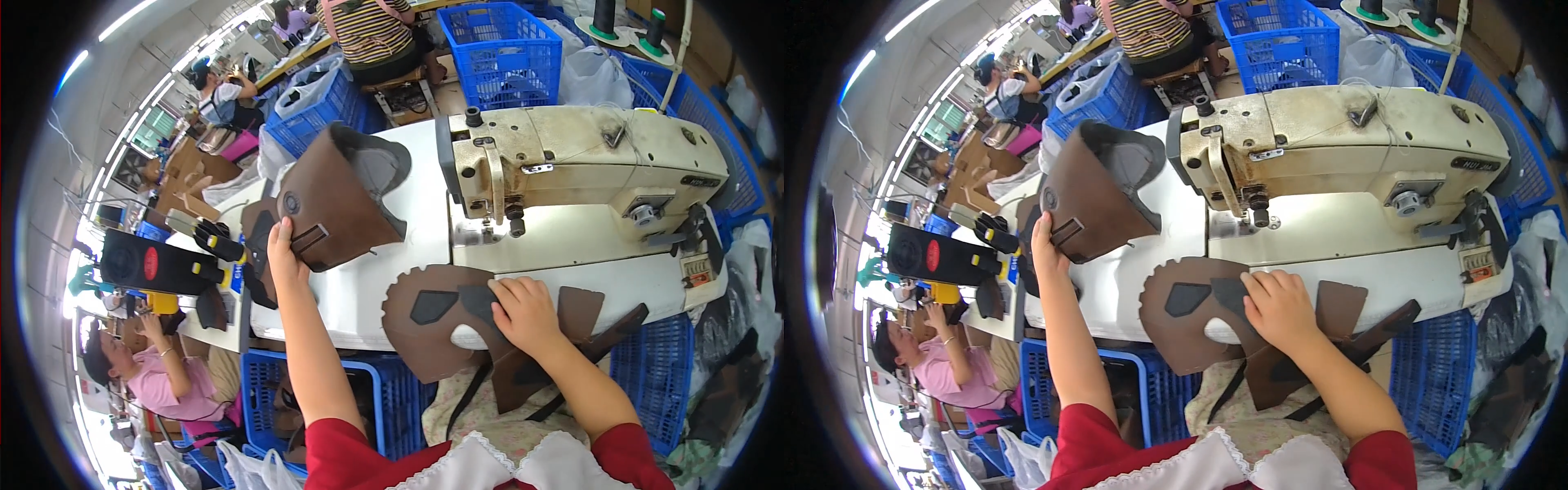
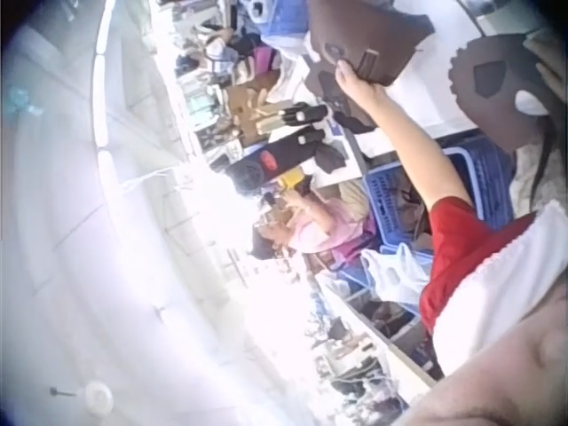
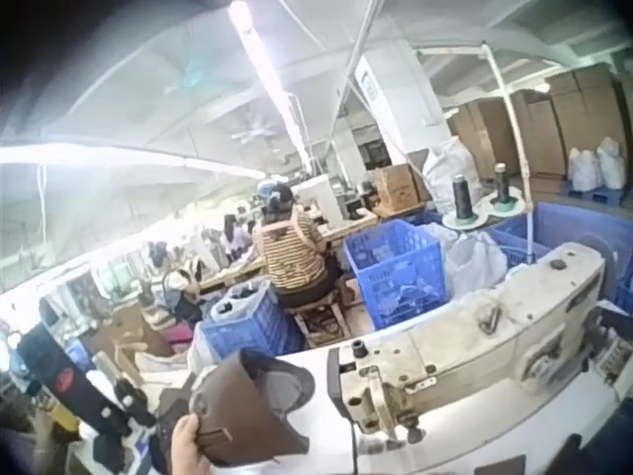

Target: Stitching and trimming leather components for shoe uppers using an industrial sewing machine.

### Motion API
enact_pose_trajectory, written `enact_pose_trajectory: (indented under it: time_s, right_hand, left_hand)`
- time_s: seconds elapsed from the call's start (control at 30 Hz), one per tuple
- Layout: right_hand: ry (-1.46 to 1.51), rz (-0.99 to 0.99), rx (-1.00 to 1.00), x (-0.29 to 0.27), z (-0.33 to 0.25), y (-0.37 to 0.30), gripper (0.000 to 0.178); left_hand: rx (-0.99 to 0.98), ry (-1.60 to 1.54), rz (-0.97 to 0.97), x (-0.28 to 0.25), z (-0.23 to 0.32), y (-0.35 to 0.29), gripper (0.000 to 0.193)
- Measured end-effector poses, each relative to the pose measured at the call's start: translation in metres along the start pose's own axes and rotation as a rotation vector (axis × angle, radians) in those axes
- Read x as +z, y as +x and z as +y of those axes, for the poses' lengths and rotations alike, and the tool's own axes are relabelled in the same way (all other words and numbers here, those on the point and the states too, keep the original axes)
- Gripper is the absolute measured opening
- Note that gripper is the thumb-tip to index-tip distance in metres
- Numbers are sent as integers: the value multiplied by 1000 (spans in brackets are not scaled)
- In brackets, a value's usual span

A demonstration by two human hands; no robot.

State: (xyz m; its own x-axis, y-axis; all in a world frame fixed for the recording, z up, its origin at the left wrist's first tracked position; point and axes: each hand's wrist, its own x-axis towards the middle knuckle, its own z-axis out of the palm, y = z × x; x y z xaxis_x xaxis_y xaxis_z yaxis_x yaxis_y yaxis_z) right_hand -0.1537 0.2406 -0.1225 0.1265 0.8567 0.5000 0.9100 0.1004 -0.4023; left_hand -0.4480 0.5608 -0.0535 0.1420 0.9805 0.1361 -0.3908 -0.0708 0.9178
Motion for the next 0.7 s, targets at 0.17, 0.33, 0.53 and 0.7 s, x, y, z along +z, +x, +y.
enact_pose_trajectory:
  time_s: [0.17, 0.33, 0.53, 0.7]
  right_hand:
    - [9, 4, -1, 2, 1, -2, 39]
    - [7, 4, -19, 4, 2, -2, 39]
    - [0, 14, -28, 4, 2, -2, 38]
    - [3, 21, -21, 5, 3, -3, 39]
  left_hand:
    - [70, -368, 180, -2, 31, -35, 40]
    - [-14, -485, 299, 23, 44, -91, 47]
    - [-62, -555, 304, 39, 35, -126, 49]
    - [-89, -624, 256, 37, 27, -136, 50]
